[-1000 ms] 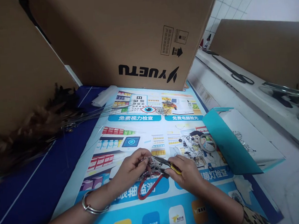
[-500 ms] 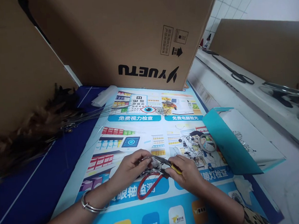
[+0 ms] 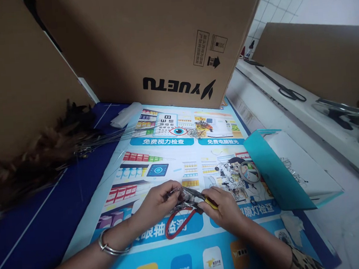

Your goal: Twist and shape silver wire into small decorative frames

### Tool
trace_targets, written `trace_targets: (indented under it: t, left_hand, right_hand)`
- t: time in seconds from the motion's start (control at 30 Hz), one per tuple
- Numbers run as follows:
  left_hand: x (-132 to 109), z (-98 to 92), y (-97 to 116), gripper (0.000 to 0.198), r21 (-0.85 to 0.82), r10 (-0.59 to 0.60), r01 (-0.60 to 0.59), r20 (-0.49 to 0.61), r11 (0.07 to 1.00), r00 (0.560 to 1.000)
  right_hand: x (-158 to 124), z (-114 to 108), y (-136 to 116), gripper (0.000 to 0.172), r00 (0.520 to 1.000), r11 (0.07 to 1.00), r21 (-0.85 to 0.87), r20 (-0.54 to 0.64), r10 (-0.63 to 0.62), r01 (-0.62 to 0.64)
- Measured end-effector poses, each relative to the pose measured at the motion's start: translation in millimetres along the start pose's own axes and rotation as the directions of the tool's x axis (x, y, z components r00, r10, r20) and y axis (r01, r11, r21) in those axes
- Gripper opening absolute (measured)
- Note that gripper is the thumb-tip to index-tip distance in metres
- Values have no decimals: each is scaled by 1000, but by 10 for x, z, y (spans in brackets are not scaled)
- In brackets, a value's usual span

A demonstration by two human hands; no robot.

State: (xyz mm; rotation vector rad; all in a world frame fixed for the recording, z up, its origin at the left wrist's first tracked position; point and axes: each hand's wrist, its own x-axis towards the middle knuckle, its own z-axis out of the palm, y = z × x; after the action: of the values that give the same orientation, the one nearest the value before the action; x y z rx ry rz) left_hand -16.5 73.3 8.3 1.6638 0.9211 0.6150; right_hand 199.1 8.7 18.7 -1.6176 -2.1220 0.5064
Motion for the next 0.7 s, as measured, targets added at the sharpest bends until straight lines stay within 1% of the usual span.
trace_targets:
  t: [0.13,0.27,0.37,0.47,0.53,0.6,0.7]
  left_hand:
    - [1,-18,28,18,-46,15,-12,53,999,998]
    - [-5,-31,35,20,-49,32,-28,69,998,997]
    - [-1,-32,23,22,-24,38,-36,69,999,997]
    - [3,-31,3,23,-11,31,-30,81,999,996]
    - [1,-31,-3,24,-9,27,-26,86,1000,996]
    - [-5,-33,1,25,-12,22,-21,91,1000,996]
    - [-17,-33,17,26,-40,8,-4,102,999,995]
  right_hand:
    - [3,-24,2,27,998,998,50,46,32,-34]
    - [16,-79,-27,26,994,993,100,87,61,-70]
    - [37,-152,-78,23,982,983,163,179,61,-91]
    - [50,-219,-128,29,959,970,214,278,53,-116]
    - [50,-242,-150,31,951,971,198,303,70,-134]
    - [43,-246,-161,31,947,980,140,309,92,-140]
    - [25,-222,-154,30,954,993,32,280,104,-117]
